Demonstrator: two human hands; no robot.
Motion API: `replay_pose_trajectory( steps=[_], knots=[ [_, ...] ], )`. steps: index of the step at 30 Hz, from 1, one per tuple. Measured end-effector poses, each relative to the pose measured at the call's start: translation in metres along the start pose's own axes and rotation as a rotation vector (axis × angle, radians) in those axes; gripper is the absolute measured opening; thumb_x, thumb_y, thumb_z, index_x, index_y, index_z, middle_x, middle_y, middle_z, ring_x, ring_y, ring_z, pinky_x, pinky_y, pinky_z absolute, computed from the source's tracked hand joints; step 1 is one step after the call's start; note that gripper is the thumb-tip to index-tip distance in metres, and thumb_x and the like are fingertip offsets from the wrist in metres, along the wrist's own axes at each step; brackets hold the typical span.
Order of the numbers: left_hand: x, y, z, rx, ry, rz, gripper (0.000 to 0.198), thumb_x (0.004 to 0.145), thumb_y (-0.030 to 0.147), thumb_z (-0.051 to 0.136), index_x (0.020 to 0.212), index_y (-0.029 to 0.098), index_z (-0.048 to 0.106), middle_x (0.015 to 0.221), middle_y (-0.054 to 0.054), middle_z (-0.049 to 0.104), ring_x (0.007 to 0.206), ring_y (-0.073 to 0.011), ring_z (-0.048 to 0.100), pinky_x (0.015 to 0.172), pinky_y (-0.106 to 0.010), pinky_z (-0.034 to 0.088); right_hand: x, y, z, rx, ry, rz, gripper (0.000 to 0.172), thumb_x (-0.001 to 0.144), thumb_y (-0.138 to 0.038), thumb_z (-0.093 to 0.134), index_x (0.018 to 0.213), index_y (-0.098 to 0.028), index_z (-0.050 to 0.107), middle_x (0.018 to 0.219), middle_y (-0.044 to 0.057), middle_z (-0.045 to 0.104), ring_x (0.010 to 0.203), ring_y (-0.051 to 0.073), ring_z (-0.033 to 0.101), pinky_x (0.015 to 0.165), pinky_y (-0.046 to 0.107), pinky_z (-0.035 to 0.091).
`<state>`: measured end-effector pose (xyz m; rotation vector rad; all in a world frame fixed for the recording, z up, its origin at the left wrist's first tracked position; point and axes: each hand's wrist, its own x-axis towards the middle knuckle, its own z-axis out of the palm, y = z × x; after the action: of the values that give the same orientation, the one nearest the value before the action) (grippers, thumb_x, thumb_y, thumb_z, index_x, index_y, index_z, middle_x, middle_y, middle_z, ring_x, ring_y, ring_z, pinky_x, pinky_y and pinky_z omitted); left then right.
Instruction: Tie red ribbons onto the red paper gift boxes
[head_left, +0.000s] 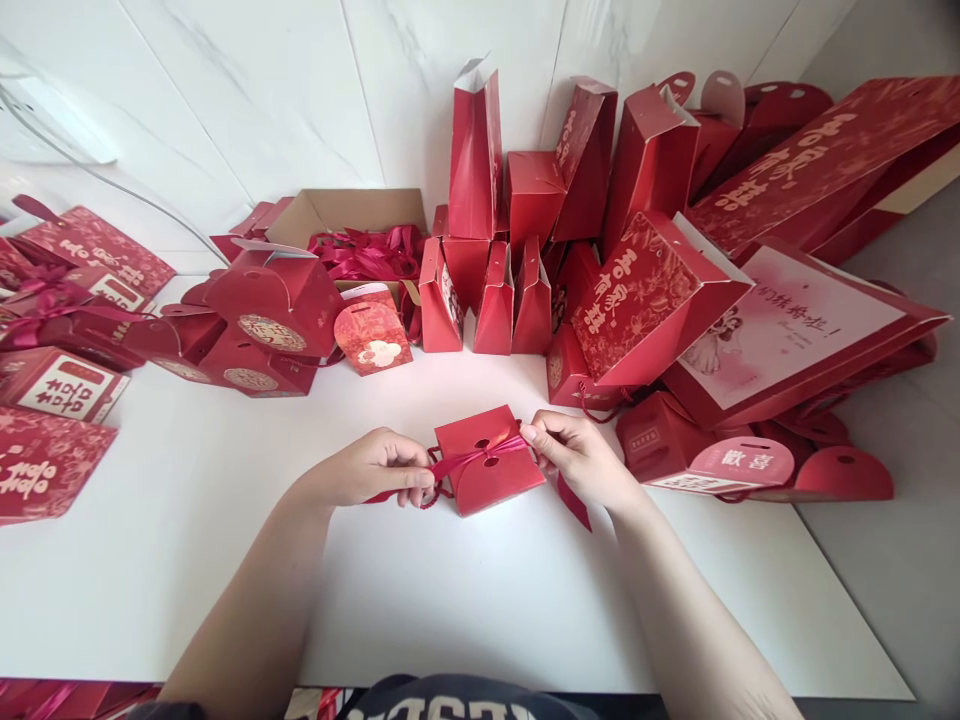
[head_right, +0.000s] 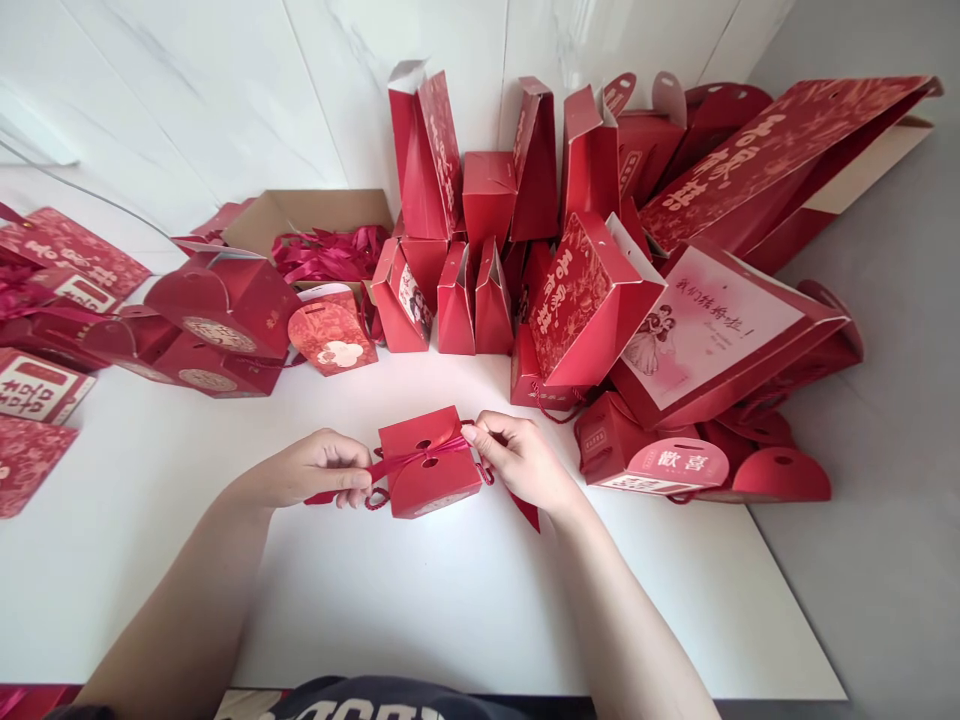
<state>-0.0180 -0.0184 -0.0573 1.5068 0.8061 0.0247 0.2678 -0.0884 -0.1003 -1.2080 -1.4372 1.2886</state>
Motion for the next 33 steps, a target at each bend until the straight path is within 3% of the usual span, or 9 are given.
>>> replay_pose_trajectory(
  steps=[7,13,16,19,22,25,27,30,33],
  knots=[
    [0.003,-0.007,0.005,-0.053,-0.068,0.146,0.02,0.083,0.031,0.071,0.077,0.014,0.077,0.074,-0.009,0.072,0.064,-0.0139,0.063,0.059,-0.024,0.051,0.0,0.0,0.002,0.035,0.016,0.014,0.044,0.093,-0.05,0.057,0.064,-0.02,0.044,0.058,-0.005,0.048,0.051,0.009,0.047,0.051,0.023,0.037],
    [0.01,-0.013,0.017,-0.17,0.16,0.409,0.017,0.077,0.034,0.077,0.07,0.019,0.079,0.091,-0.009,0.063,0.063,-0.0145,0.062,0.06,-0.033,0.055,0.0,-0.001,0.002,0.04,0.013,0.04,0.044,0.092,-0.054,0.056,0.065,-0.021,0.044,0.059,-0.005,0.048,0.051,0.01,0.048,0.052,0.023,0.039],
    [0.012,-0.011,0.02,0.026,0.347,0.573,0.017,0.075,0.036,0.079,0.066,0.022,0.079,0.105,-0.013,0.065,0.087,-0.0209,0.064,0.082,-0.039,0.055,0.0,-0.001,0.002,0.042,0.016,0.049,0.044,0.092,-0.054,0.056,0.067,-0.02,0.045,0.059,-0.004,0.049,0.051,0.01,0.049,0.052,0.024,0.04],
    [0.013,-0.007,0.023,0.181,0.403,0.697,0.009,0.079,0.032,0.076,0.075,0.027,0.081,0.121,-0.012,0.069,0.127,-0.0296,0.052,0.116,-0.05,0.029,0.0,0.0,0.004,0.058,0.015,0.051,0.043,0.092,-0.053,0.056,0.067,-0.02,0.044,0.059,-0.005,0.048,0.051,0.009,0.048,0.052,0.023,0.04],
    [0.014,-0.007,0.026,0.157,0.362,0.698,0.01,0.083,0.03,0.072,0.078,0.027,0.08,0.11,-0.009,0.075,0.131,-0.0287,0.051,0.122,-0.053,0.013,0.001,0.0,0.006,0.076,0.011,0.053,0.043,0.092,-0.053,0.056,0.067,-0.02,0.044,0.058,-0.005,0.047,0.051,0.009,0.047,0.051,0.022,0.039],
    [0.012,-0.007,0.025,0.047,0.403,0.638,0.018,0.083,0.033,0.071,0.071,0.021,0.076,0.104,-0.01,0.074,0.115,-0.0262,0.06,0.111,-0.046,0.037,0.0,-0.001,0.006,0.068,0.025,0.051,0.044,0.092,-0.054,0.057,0.066,-0.02,0.045,0.058,-0.005,0.047,0.051,0.009,0.046,0.05,0.022,0.038],
    [0.007,-0.003,0.021,0.011,0.425,0.524,0.026,0.084,0.036,0.069,0.066,0.017,0.071,0.102,-0.011,0.07,0.097,-0.0216,0.063,0.087,-0.035,0.052,-0.001,-0.002,0.006,0.056,0.035,0.052,0.045,0.091,-0.055,0.057,0.066,-0.02,0.044,0.058,-0.005,0.047,0.051,0.009,0.046,0.05,0.022,0.038],
    [-0.003,0.005,0.018,0.005,0.434,0.307,0.035,0.089,0.04,0.06,0.066,0.014,0.064,0.076,-0.006,0.065,0.066,-0.0128,0.058,0.057,-0.023,0.047,-0.003,-0.004,0.006,0.038,0.033,0.058,0.046,0.09,-0.056,0.058,0.065,-0.02,0.045,0.057,-0.005,0.048,0.052,0.009,0.047,0.051,0.023,0.039],
    [-0.01,0.013,0.024,-0.009,0.478,0.17,0.048,0.094,0.048,0.049,0.063,0.013,0.062,0.06,-0.004,0.062,0.052,-0.0099,0.053,0.05,-0.022,0.044,-0.005,-0.009,0.007,0.042,0.021,0.055,0.044,0.091,-0.054,0.058,0.066,-0.02,0.046,0.058,-0.004,0.05,0.053,0.01,0.047,0.052,0.023,0.04]
  ],
)
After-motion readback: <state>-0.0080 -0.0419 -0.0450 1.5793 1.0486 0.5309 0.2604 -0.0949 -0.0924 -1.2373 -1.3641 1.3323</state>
